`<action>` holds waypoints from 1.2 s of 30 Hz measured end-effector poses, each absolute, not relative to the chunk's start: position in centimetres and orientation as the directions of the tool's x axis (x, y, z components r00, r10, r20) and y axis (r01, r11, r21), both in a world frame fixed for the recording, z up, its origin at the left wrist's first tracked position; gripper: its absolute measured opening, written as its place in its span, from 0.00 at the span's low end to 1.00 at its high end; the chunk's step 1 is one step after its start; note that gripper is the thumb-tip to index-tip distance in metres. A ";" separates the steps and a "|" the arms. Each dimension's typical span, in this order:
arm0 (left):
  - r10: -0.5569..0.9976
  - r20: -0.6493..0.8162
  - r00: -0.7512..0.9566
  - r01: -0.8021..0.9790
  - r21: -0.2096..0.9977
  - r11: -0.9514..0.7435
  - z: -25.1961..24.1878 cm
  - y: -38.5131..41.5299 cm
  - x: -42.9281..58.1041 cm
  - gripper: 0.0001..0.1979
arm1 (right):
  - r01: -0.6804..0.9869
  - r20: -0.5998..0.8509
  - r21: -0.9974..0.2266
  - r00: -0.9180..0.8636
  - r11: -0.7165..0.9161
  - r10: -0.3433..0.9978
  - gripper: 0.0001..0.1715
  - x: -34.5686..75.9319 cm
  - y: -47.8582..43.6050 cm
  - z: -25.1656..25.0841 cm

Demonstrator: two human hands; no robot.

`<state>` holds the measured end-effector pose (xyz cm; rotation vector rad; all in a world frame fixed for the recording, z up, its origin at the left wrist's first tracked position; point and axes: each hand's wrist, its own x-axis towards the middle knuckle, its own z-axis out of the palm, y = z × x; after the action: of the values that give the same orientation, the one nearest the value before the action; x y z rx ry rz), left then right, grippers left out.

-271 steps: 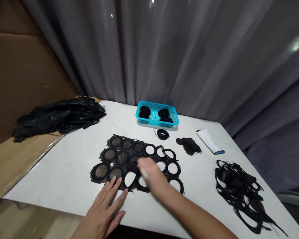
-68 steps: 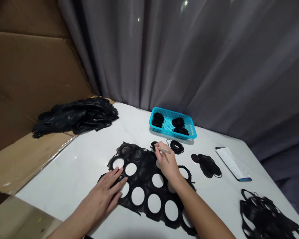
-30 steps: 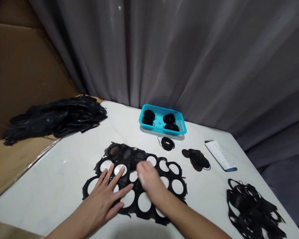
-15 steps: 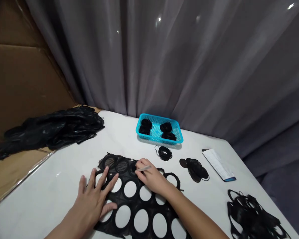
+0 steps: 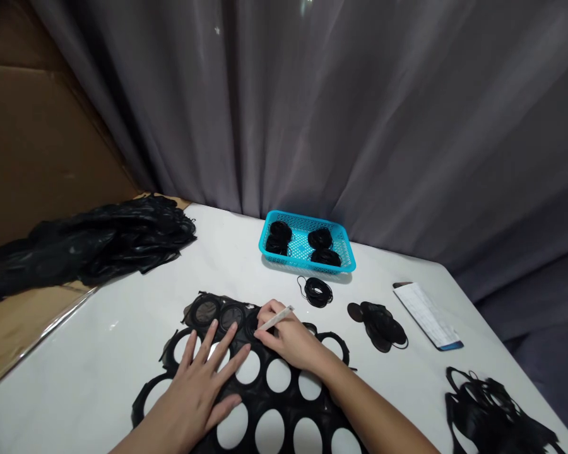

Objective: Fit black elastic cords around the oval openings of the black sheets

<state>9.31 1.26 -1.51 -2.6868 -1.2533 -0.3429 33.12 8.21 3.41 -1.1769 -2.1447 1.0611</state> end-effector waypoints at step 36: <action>0.774 0.253 0.580 0.780 0.100 -0.617 -1.4 2.1 5.4 0.30 | 0.441 0.085 -0.777 -0.635 0.450 0.768 0.06 27.7 10.1 3.6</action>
<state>5.41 2.11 -1.38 -2.7729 -1.3644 -0.4271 27.75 10.09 3.57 -1.0167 -2.2777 1.0357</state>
